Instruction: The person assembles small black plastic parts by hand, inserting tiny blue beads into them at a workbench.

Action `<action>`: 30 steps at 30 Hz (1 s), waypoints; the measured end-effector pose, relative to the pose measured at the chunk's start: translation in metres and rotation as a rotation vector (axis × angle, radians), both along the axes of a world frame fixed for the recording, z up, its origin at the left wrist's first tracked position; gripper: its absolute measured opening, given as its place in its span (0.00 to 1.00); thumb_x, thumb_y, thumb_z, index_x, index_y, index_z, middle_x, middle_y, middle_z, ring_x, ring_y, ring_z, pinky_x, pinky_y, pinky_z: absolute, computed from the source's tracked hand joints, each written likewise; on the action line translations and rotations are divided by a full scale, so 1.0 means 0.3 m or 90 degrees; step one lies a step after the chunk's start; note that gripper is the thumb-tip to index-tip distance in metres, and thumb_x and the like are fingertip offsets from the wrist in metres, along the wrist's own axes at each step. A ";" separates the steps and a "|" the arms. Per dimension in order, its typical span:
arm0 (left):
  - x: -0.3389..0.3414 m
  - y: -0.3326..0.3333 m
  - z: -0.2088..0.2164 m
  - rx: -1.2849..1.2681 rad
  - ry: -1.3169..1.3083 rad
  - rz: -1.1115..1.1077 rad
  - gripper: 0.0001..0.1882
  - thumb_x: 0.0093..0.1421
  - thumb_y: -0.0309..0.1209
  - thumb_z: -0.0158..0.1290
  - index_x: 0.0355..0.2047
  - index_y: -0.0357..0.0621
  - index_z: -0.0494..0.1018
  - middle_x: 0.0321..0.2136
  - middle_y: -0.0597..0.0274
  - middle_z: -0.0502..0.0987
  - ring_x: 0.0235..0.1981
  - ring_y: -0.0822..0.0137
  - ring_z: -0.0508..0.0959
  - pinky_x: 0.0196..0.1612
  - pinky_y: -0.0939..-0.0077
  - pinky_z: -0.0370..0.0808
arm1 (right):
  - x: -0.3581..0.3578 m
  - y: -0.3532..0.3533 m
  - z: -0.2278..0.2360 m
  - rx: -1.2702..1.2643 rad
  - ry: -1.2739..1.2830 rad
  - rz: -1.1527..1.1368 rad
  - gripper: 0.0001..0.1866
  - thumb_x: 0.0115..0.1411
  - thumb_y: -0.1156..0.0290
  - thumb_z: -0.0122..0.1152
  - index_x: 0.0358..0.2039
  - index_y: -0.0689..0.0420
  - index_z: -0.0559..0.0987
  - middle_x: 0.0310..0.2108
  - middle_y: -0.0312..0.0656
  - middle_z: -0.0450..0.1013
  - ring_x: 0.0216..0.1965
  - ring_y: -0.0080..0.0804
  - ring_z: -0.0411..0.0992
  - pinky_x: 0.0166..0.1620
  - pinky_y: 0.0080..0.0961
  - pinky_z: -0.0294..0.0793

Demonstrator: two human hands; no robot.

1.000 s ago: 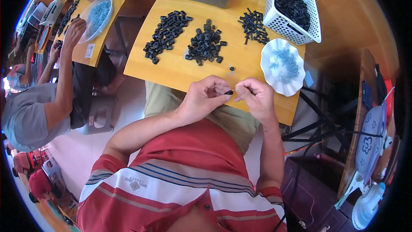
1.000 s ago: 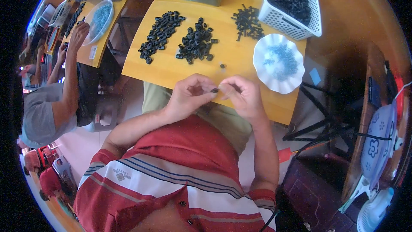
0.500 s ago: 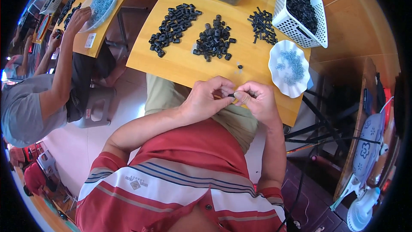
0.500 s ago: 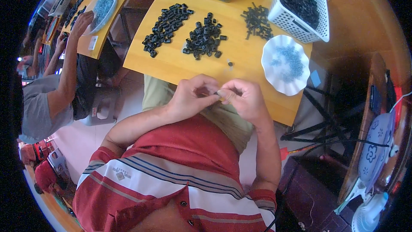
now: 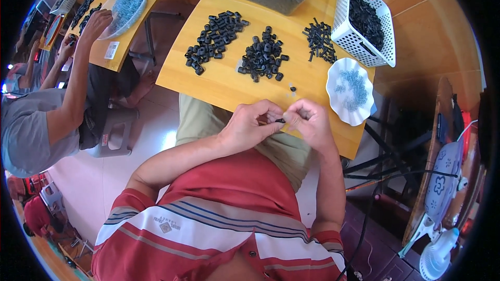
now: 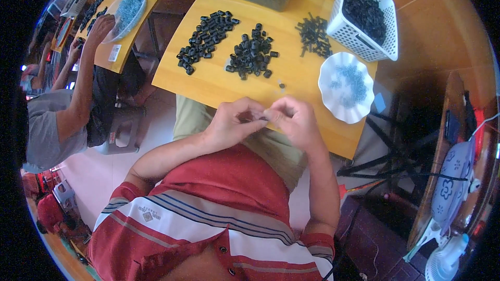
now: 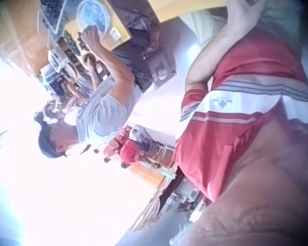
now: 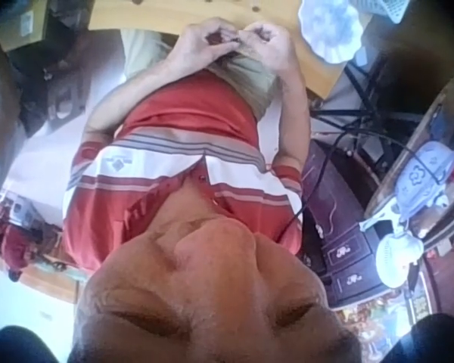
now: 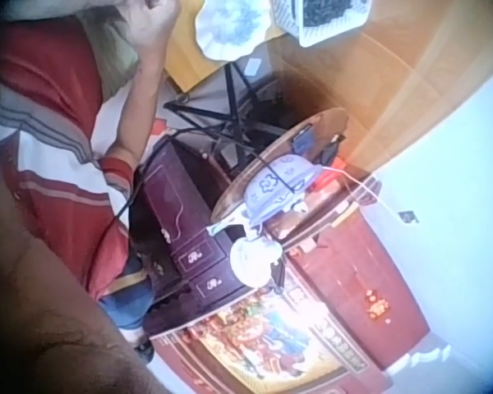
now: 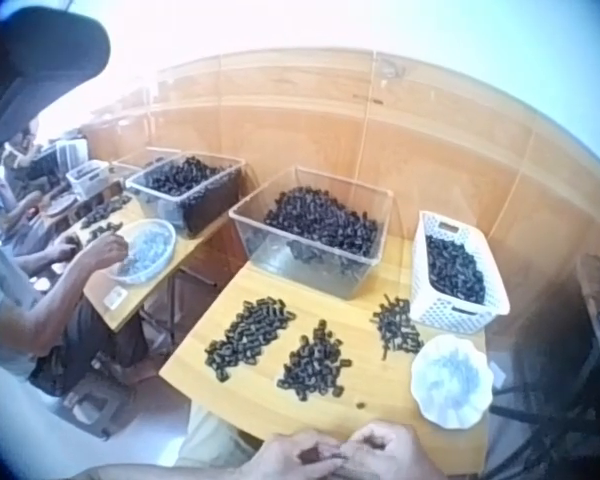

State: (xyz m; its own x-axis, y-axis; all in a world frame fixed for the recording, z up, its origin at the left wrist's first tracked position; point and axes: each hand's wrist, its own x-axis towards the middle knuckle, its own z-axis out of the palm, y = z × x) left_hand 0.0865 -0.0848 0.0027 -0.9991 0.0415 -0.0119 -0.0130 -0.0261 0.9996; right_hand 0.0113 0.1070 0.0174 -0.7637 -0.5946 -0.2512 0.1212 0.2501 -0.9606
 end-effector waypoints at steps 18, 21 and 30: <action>0.017 -0.015 -0.052 0.068 -0.061 0.045 0.08 0.61 0.24 0.61 0.40 0.35 0.79 0.31 0.65 0.81 0.33 0.79 0.78 0.37 0.83 0.77 | -0.060 -0.052 -0.047 0.191 0.381 -0.155 0.08 0.57 0.76 0.66 0.37 0.66 0.81 0.34 0.42 0.78 0.29 0.24 0.76 0.32 0.23 0.74; 0.014 -0.009 -0.060 0.091 -0.052 0.054 0.09 0.60 0.23 0.61 0.41 0.35 0.79 0.32 0.65 0.81 0.33 0.79 0.78 0.38 0.83 0.77 | -0.042 -0.040 -0.058 0.064 0.304 -0.159 0.08 0.61 0.78 0.63 0.39 0.68 0.80 0.34 0.40 0.77 0.30 0.19 0.75 0.32 0.20 0.76; 0.000 0.001 -0.093 0.185 -0.028 0.070 0.08 0.60 0.22 0.61 0.40 0.34 0.78 0.33 0.65 0.81 0.35 0.79 0.78 0.39 0.84 0.78 | 0.002 -0.023 -0.091 -0.144 0.096 -0.141 0.11 0.63 0.75 0.63 0.44 0.68 0.79 0.36 0.43 0.79 0.32 0.22 0.78 0.36 0.20 0.77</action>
